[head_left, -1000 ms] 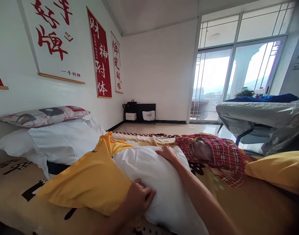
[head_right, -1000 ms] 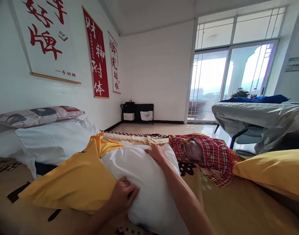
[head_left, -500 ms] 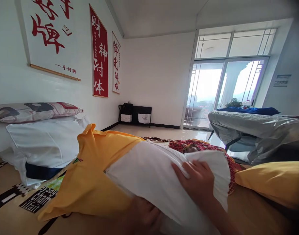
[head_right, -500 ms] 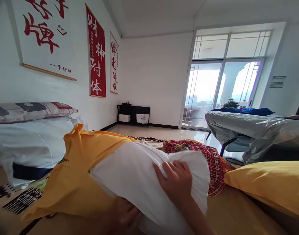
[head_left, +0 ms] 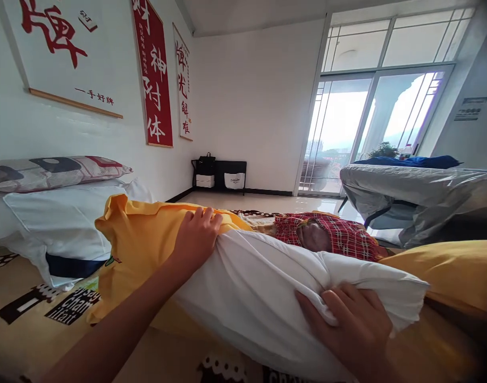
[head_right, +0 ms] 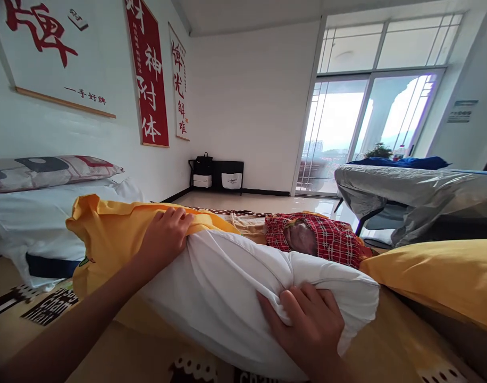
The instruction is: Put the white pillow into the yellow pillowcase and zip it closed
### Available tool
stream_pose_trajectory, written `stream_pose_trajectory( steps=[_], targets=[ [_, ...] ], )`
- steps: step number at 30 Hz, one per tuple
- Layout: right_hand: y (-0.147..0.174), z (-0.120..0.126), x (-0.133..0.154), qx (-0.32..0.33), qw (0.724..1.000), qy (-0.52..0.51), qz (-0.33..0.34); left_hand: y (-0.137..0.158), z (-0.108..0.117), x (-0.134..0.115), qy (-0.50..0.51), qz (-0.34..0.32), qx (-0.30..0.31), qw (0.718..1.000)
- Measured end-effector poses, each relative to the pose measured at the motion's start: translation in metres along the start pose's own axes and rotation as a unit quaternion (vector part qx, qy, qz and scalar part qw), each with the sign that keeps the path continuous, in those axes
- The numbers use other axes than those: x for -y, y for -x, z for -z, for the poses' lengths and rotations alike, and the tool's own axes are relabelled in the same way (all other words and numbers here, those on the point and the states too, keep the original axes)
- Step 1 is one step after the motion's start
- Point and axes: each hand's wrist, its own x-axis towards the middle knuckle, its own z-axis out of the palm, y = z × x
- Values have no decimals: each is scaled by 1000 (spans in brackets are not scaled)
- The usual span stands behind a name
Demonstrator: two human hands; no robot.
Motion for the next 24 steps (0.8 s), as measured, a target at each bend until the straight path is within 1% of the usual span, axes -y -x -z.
stream_pose_trajectory(
  steps=[3,6,9,12,14,16,19,21,22,24],
  targets=[
    [-3,5,8,11,999,-34,10,-13,6,-3,-7,-17,-2,1000],
    [-9,9,15,22,997,-67,10,-36,4,-11,2,-39,12,999],
    [-11,11,23,26,995,-90,18,-55,-3,-20,62,-63,63,994],
    [-10,9,30,27,993,-107,27,-65,-8,-31,126,-67,123,982],
    [-11,3,35,30,993,-111,27,-66,-7,-38,138,-67,139,978],
    [-15,-8,38,41,993,-103,30,-64,-1,-44,138,-78,142,977],
    [-26,-31,36,74,995,-53,37,-59,11,-48,130,-117,136,975],
    [-32,-46,28,101,994,-19,31,-55,17,-49,122,-126,128,976],
    [-34,-51,21,113,993,-8,21,-52,18,-49,121,-113,125,978],
    [-31,-53,1,124,992,-15,-10,-42,15,-49,125,-54,127,982]
  ],
)
